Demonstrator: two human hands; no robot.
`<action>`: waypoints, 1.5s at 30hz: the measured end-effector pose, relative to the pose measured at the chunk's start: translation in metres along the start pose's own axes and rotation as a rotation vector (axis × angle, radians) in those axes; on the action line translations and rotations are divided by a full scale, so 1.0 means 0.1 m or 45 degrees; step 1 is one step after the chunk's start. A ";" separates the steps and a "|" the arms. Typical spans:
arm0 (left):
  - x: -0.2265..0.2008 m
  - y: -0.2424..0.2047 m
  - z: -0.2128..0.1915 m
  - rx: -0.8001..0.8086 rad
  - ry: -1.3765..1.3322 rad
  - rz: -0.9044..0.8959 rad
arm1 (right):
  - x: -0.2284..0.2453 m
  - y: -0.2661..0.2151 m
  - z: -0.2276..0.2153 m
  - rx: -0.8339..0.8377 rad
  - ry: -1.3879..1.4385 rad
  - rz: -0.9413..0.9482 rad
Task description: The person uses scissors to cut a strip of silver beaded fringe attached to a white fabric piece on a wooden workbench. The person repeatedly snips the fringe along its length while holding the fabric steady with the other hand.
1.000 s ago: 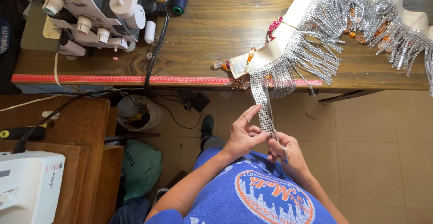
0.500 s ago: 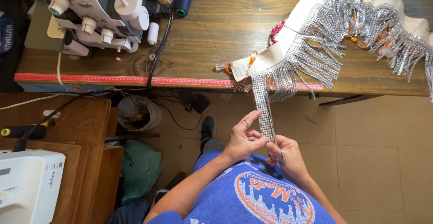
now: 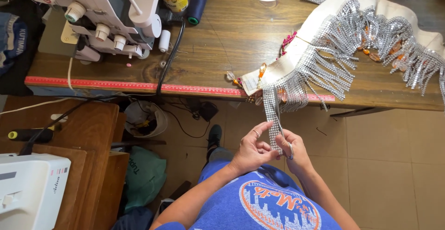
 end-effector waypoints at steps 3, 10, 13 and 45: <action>0.16 0.03 -0.05 0.001 0.033 -0.015 | -0.07 0.02 -0.06 -0.033 -0.017 0.001; 0.03 0.04 -0.04 0.024 0.073 -0.020 | -0.43 0.13 -0.30 -0.068 -0.015 0.040; 0.04 0.04 -0.03 0.033 0.096 -0.035 | -0.39 0.11 -0.26 -0.071 -0.003 0.052; -0.32 1.56 -0.92 -0.440 0.642 0.020 | 1.95 -0.93 -0.26 -0.139 0.302 -1.021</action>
Point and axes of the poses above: each hand's wrist, its own y-axis towards the middle knuckle, its own z-axis out of the palm, x = y × z, the point moved 8 cm from there along y, towards the middle knuckle
